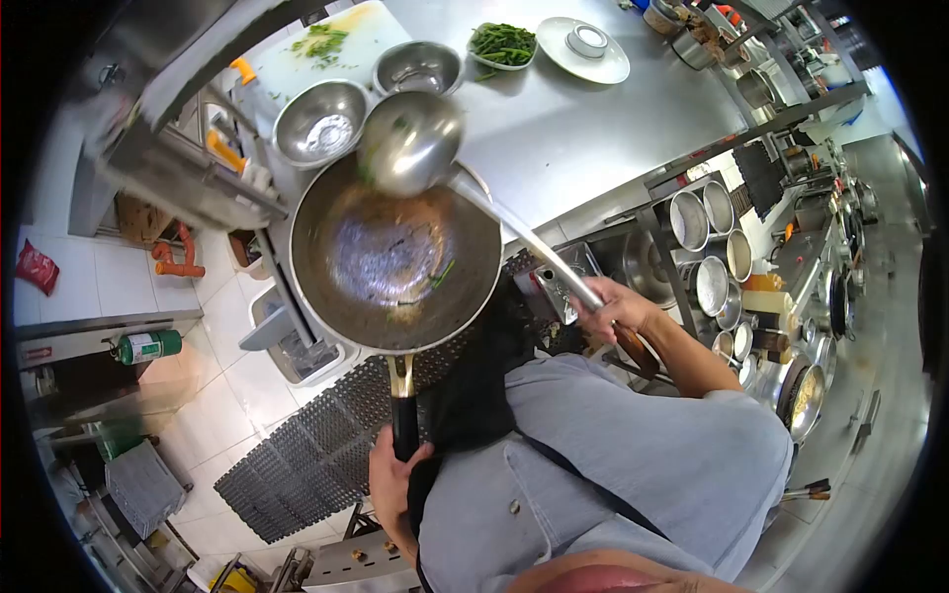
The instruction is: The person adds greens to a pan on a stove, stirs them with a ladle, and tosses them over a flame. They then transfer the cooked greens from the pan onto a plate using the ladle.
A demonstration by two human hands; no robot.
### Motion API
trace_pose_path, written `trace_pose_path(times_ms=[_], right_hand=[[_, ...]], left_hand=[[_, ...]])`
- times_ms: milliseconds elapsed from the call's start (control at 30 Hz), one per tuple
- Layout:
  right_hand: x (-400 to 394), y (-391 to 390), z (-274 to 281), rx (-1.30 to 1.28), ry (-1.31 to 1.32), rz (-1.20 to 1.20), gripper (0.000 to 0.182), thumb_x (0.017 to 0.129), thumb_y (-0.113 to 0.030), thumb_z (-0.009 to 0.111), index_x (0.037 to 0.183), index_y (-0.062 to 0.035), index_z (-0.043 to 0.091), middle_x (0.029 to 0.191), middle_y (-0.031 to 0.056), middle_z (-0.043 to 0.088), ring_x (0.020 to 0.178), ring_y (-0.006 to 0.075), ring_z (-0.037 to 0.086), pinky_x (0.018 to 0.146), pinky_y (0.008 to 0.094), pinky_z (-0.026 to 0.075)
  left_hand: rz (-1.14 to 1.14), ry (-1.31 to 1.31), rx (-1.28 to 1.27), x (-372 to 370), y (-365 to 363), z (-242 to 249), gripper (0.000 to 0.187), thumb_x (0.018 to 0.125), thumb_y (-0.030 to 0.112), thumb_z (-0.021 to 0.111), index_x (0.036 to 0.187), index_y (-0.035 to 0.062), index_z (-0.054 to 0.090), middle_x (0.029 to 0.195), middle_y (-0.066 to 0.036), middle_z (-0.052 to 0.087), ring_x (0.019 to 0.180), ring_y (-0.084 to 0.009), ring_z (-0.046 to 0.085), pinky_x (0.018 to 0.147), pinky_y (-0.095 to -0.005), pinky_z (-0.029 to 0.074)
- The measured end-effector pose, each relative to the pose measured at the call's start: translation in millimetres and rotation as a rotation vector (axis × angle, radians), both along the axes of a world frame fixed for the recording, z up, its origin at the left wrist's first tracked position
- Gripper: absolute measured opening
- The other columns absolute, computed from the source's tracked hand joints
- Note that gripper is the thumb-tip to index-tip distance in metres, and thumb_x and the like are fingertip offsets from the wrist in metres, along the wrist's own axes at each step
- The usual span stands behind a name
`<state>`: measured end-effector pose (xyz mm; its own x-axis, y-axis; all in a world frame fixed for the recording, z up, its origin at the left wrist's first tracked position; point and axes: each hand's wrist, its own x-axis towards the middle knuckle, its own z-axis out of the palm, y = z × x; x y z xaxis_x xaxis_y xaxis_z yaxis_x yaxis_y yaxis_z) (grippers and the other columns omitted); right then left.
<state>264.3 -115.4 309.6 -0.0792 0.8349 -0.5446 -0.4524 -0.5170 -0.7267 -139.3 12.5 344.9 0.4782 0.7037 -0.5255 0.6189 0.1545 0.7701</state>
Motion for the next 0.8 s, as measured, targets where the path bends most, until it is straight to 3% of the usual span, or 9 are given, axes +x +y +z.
trace_pose_path(times_ms=[33,100,167,233,300,367,433,567,800], right_hand=[[-21.5,1.7,-3.9,0.008,-0.009,0.002,0.034,0.065,0.007,0.054,0.097,-0.0004,0.047,0.054,0.0051,0.047,0.037,0.015,0.048,0.034,0.027,0.04],[-70.5,12.3,-9.8,-0.041,0.061,0.2,0.03,0.065,0.005,0.056,0.093,0.0001,0.048,0.054,0.0042,0.047,0.04,0.0135,0.05,0.038,0.0261,0.04],[-125.1,31.8,-11.4,0.001,0.011,0.356,0.027,0.065,0.002,0.061,0.089,-0.0011,0.049,0.056,0.0048,0.051,0.043,0.0109,0.052,0.04,0.0263,0.041],[-184.9,54.5,0.1,-0.046,-0.107,0.474,0.026,0.066,0.0,0.063,0.088,-0.0023,0.049,0.056,0.0039,0.052,0.044,0.0103,0.051,0.042,0.026,0.041],[-240.5,69.1,-4.9,-0.004,-0.158,0.558,0.024,0.067,-0.003,0.063,0.086,-0.0036,0.05,0.057,0.0022,0.051,0.046,0.0098,0.052,0.044,0.0248,0.041],[-292.1,86.4,-7.9,-0.057,-0.219,0.627,0.024,0.067,-0.003,0.064,0.086,-0.0026,0.05,0.058,0.004,0.053,0.045,0.0119,0.053,0.044,0.0254,0.041],[-308.6,113.9,-32.4,-0.028,-0.194,0.728,0.027,0.064,-0.001,0.062,0.089,-0.0004,0.051,0.057,0.0071,0.056,0.045,0.0145,0.055,0.044,0.0263,0.041],[-409.2,187.6,-55.5,0.067,-0.184,0.913,0.031,0.063,0.0,0.061,0.093,0.0027,0.054,0.056,0.0079,0.055,0.045,0.0151,0.054,0.045,0.0268,0.042],[-680.7,362.5,-84.0,0.052,-0.09,1.245,0.036,0.064,0.002,0.06,0.099,0.0046,0.059,0.059,0.011,0.058,0.048,0.0167,0.055,0.048,0.0254,0.042]], left_hand=[[0.002,-0.009,0.008,-29.2,-12.6,-9.8,0.032,0.078,0.01,0.077,0.098,-0.0021,0.054,0.078,-0.009,0.057,0.072,-0.0168,0.053,0.069,-0.031,0.047],[0.406,-0.341,-0.224,-83.7,-39.4,-23.3,0.028,0.082,0.003,0.073,0.1,-0.0032,0.052,0.09,-0.008,0.057,0.079,-0.0159,0.054,0.074,-0.0293,0.049],[0.618,-0.383,-0.513,-160.0,-60.1,-62.0,0.03,0.083,-0.005,0.068,0.109,-0.0049,0.052,0.1,-0.009,0.056,0.093,-0.0155,0.056,0.086,-0.0278,0.049],[0.677,-0.437,-0.333,-181.6,-67.4,-30.2,0.033,0.084,0.0,0.068,0.114,-0.0036,0.054,0.093,-0.008,0.057,0.086,-0.0162,0.057,0.083,-0.0266,0.048],[0.422,-0.148,-0.018,-236.4,-76.7,-23.0,0.033,0.085,0.007,0.069,0.114,-0.0016,0.055,0.083,-0.005,0.059,0.075,-0.0131,0.056,0.072,-0.0252,0.048],[0.638,-0.271,-0.171,-277.4,-86.9,-17.2,0.031,0.085,0.011,0.07,0.11,0.0001,0.055,0.071,-0.003,0.058,0.061,-0.0099,0.055,0.057,-0.0259,0.046],[0.777,-0.281,-0.269,-292.7,-90.3,-18.2,0.029,0.084,0.005,0.07,0.106,0.0001,0.053,0.072,-0.001,0.058,0.057,-0.0071,0.054,0.05,-0.0242,0.044],[1.022,-0.402,-0.169,-359.0,-93.3,-36.7,0.023,0.086,0.009,0.068,0.098,0.0026,0.05,0.064,-0.001,0.052,0.051,-0.0091,0.051,0.046,-0.0256,0.041],[1.326,-0.524,0.001,-514.9,-22.6,-111.2,0.029,0.084,0.01,0.069,0.108,0.0021,0.054,0.067,-0.006,0.059,0.052,-0.0149,0.058,0.047,-0.029,0.046]])
